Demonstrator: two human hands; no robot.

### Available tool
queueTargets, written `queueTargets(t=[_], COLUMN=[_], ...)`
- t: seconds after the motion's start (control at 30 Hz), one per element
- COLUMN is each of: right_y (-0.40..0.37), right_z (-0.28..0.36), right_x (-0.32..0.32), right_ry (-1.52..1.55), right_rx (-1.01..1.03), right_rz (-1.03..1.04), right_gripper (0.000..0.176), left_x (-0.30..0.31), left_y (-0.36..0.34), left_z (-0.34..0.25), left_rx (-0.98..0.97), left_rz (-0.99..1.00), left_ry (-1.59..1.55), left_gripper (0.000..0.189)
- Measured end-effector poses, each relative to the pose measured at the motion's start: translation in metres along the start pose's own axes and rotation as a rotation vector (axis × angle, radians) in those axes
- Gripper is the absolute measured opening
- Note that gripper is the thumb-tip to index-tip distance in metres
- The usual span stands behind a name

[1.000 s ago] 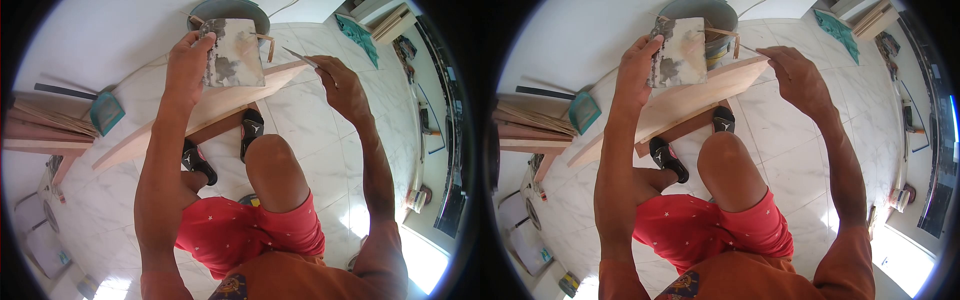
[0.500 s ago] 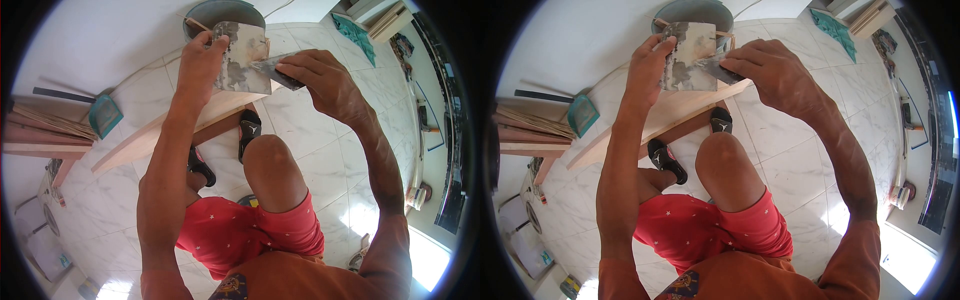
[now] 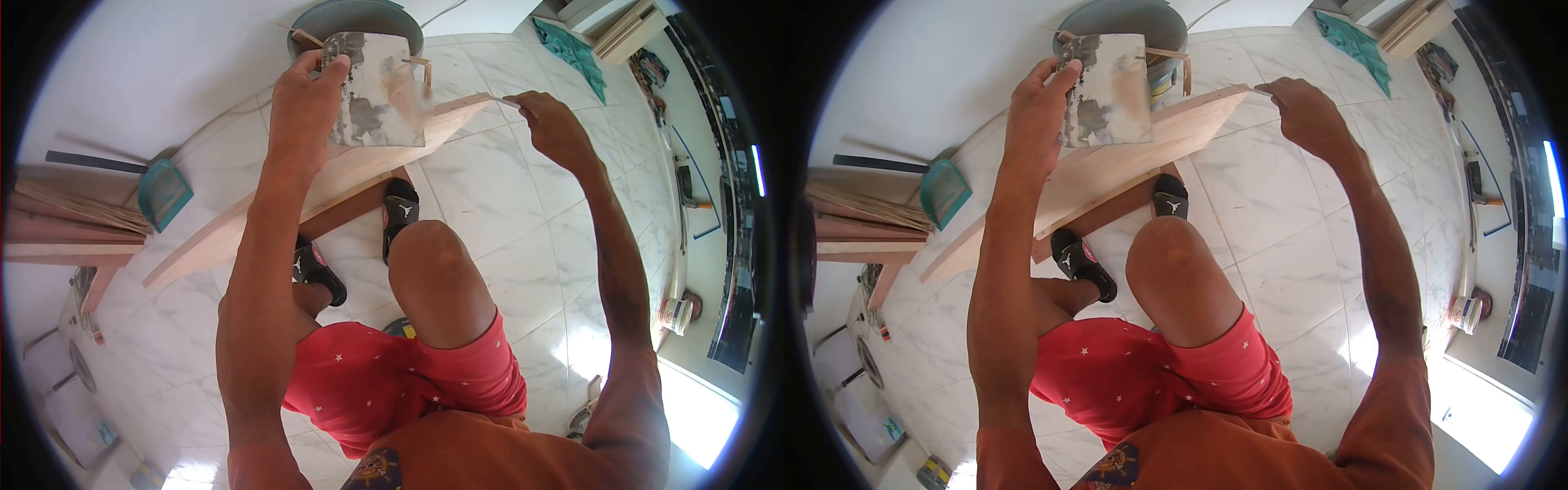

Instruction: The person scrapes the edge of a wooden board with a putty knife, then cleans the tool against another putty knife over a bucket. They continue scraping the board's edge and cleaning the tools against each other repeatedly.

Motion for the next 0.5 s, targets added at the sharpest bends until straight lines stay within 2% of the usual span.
queueTargets(t=[0.1,0.2,0.33,0.43,0.5], right_y=[-0.004,-0.006,-0.018,-0.017,-0.012], right_z=[-0.008,-0.013,-0.004,-0.006,-0.008], right_x=[-0.014,-0.032,-0.078,-0.056,-0.042], right_ry=[-0.049,-0.203,-0.379,-0.139,-0.164], right_rx=[0.093,0.116,0.194,0.200,0.173], right_rz=[-0.133,-0.179,-0.141,-0.117,-0.179], right_gripper=[0.034,0.041,0.044,0.044,0.042], left_x=[0.002,0.003,0.000,0.002,0.002], left_y=[-0.001,-0.001,-0.001,-0.002,-0.002], left_z=[-0.001,-0.002,-0.002,-0.002,-0.001], left_rx=[-0.001,0.021,0.019,0.016,0.018], left_rz=[0.017,0.015,0.040,0.042,0.053], left_ry=[0.021,0.023,-0.048,-0.059,-0.056], left_gripper=[0.033,0.031,0.030,0.030,0.031])
Point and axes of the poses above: each hand's wrist, its own y-axis towards the middle knuckle, its own x-axis out of the back of the hand, z = x × y, the point moved 6 cm from there along y, towards the middle knuckle, and after that the axes turned 11 degrees about y, right-handed, at the moved point
